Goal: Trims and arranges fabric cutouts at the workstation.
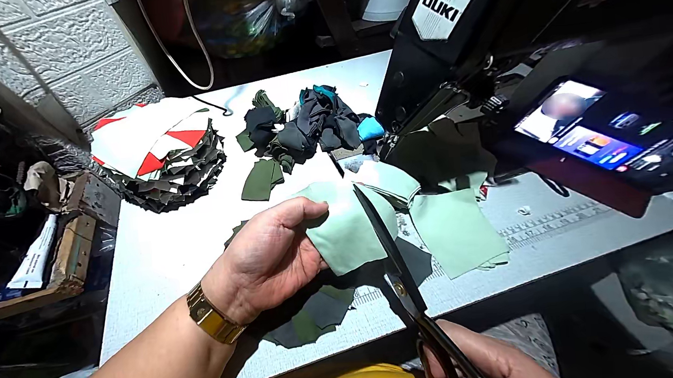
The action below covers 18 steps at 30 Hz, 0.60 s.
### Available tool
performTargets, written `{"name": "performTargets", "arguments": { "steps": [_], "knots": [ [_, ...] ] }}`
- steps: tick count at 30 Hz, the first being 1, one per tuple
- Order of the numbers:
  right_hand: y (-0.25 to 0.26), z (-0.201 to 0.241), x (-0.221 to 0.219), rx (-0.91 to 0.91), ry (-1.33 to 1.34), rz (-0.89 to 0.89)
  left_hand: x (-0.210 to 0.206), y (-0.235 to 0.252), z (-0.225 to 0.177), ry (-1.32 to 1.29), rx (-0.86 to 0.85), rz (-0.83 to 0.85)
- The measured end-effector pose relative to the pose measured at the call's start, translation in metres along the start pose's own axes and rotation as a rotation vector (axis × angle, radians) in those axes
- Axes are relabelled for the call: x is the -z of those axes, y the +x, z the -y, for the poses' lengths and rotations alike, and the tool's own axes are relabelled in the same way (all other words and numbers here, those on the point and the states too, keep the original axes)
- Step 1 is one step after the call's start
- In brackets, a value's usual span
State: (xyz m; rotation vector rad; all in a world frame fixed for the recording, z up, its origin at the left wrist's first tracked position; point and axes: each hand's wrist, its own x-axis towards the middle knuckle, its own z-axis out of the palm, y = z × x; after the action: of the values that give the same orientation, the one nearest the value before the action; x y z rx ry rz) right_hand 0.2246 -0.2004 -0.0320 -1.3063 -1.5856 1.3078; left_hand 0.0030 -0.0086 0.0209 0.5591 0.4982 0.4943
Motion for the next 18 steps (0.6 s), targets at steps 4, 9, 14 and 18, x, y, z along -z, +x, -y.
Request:
{"name": "performTargets", "arguments": {
  "steps": [4,9,14,18],
  "knots": [
    [-0.001,-0.002,-0.003,0.001,0.000,-0.041,-0.002,0.000,0.000,0.019,-0.007,-0.046],
    [0.003,-0.002,-0.001,-0.031,0.038,0.038,-0.002,0.001,0.000,0.035,-0.003,-0.046],
    [0.011,0.000,0.002,-0.019,0.058,0.060,-0.002,0.002,0.001,0.071,0.011,-0.047],
    [0.015,0.000,0.000,-0.002,0.112,0.009,-0.003,0.002,0.001,0.106,0.007,-0.082]
  ]
}}
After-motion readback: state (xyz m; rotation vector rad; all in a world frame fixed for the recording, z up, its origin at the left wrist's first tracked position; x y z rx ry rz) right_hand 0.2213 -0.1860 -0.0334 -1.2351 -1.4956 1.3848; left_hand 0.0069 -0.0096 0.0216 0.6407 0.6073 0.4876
